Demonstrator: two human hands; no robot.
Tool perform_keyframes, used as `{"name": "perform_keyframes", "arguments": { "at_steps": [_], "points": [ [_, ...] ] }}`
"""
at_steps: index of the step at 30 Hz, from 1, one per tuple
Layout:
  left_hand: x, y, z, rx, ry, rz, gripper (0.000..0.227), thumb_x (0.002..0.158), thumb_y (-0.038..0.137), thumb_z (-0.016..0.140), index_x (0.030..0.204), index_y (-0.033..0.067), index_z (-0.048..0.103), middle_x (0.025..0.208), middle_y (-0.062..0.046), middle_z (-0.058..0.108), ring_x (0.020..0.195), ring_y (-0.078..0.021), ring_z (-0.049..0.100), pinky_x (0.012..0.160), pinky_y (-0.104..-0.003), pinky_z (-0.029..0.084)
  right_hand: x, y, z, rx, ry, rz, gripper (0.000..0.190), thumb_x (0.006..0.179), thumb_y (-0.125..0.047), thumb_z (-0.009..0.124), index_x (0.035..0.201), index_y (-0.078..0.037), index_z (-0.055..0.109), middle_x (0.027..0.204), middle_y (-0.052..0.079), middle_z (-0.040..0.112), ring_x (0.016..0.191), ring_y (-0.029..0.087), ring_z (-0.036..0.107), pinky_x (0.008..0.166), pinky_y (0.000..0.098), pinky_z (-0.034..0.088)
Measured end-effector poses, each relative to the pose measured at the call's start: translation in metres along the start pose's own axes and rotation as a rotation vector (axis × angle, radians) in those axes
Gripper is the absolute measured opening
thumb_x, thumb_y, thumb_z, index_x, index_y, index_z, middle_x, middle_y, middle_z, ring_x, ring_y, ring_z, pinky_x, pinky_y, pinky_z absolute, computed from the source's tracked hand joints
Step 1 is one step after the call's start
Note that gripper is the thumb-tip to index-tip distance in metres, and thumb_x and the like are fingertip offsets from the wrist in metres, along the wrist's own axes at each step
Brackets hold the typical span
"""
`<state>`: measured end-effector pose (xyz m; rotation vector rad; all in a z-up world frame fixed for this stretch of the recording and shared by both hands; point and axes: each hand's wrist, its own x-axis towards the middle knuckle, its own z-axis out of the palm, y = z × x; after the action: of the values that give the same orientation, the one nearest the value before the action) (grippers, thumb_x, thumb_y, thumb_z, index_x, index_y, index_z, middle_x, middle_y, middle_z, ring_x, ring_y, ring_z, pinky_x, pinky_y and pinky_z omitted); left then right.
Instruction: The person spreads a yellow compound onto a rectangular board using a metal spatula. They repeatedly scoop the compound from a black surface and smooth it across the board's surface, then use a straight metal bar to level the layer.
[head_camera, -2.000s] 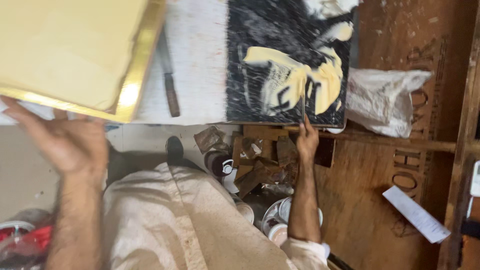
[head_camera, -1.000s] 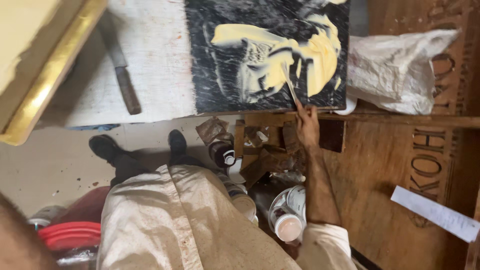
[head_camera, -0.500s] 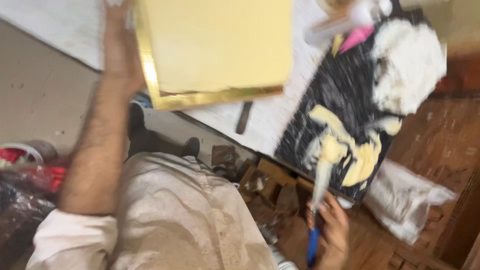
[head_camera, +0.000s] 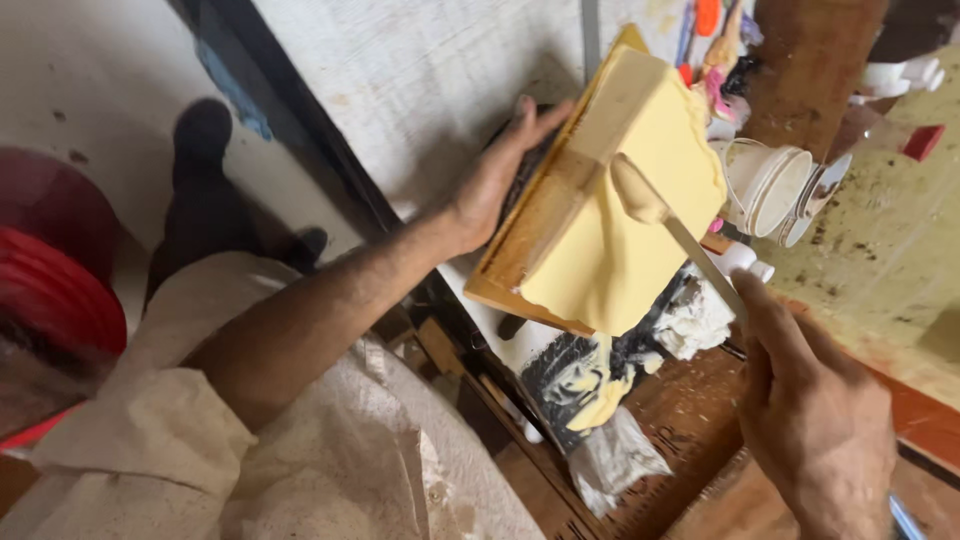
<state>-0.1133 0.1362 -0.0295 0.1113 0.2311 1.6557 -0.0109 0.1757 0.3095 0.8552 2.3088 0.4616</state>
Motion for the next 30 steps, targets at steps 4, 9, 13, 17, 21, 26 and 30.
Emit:
{"name": "perform_keyframes", "arguments": {
  "at_steps": [4,9,13,17,21,26,30],
  "points": [
    [0.004,-0.002,0.004,-0.18,-0.018,-0.021,0.099,0.088,0.087,0.03,0.165,0.0238,0.024,0.169,-0.022,0.036,0.142,-0.0435,0.049,0.118,-0.064,0.041,0.05,-0.037,-0.03,-0.616,0.014,-0.239,0.04,0.098,-0.034,0.057,0.137,-0.043,0.065,0.093,-0.002,0.073,0.066,0.016,0.069,0.041,0.0267,0.052],
    [0.006,0.001,0.005,-0.153,0.017,-0.058,0.1,0.085,0.088,0.026,0.164,0.0251,0.025,0.172,-0.014,0.026,0.155,-0.0306,0.033,0.123,-0.058,0.031,0.098,-0.057,-0.052,-0.76,0.0,-0.264,0.031,0.111,-0.03,0.051,0.139,-0.027,0.064,0.088,0.007,0.067,0.059,0.02,0.062,0.043,0.0291,0.052],
    [0.009,0.004,0.004,-0.149,0.021,-0.082,0.1,0.087,0.087,0.026,0.164,0.0236,0.028,0.173,-0.013,0.024,0.158,-0.0293,0.027,0.127,-0.057,0.021,0.095,-0.064,-0.062,-0.844,-0.211,-0.324,0.04,0.106,-0.033,0.044,0.143,-0.04,0.059,0.086,0.001,0.063,0.061,0.014,0.06,0.038,0.0223,0.048],
    [0.01,0.01,0.005,-0.131,0.005,-0.075,0.099,0.092,0.085,0.024,0.167,0.0202,0.026,0.172,-0.005,0.007,0.16,-0.0238,0.02,0.13,-0.052,0.018,0.051,-0.072,-0.057,-0.743,-0.499,-0.362,0.059,0.104,-0.026,0.046,0.155,-0.055,0.05,0.087,-0.002,0.059,0.061,0.012,0.053,0.042,0.0225,0.045],
    [0.005,0.017,0.01,-0.226,-0.029,-0.108,0.093,0.095,0.078,0.025,0.166,0.0176,0.021,0.172,-0.012,0.026,0.157,-0.0264,0.029,0.129,-0.049,0.024,0.032,-0.076,-0.048,-0.808,-0.081,-0.428,0.031,0.109,-0.027,0.052,0.136,-0.031,0.067,0.094,0.003,0.056,0.059,0.014,0.047,0.047,0.0243,0.045],
    [-0.001,0.014,0.013,-0.231,-0.037,-0.031,0.09,0.1,0.074,0.028,0.167,0.0146,0.019,0.174,-0.01,0.024,0.159,-0.0229,0.028,0.132,-0.045,0.023,0.092,-0.057,-0.035,-0.935,0.237,-0.333,0.019,0.116,-0.029,0.057,0.1,-0.023,0.065,0.101,-0.001,0.054,0.067,0.012,0.047,0.052,0.0249,0.042],
    [-0.002,0.01,0.009,-0.186,-0.014,-0.005,0.087,0.102,0.071,0.026,0.167,0.0127,0.02,0.174,-0.008,0.024,0.158,-0.02,0.028,0.131,-0.042,0.024,0.099,-0.047,-0.051,-0.795,-0.036,-0.327,0.019,0.114,-0.024,0.053,0.123,-0.02,0.069,0.089,0.005,0.053,0.061,0.011,0.046,0.045,0.0219,0.04]
  ]
}}
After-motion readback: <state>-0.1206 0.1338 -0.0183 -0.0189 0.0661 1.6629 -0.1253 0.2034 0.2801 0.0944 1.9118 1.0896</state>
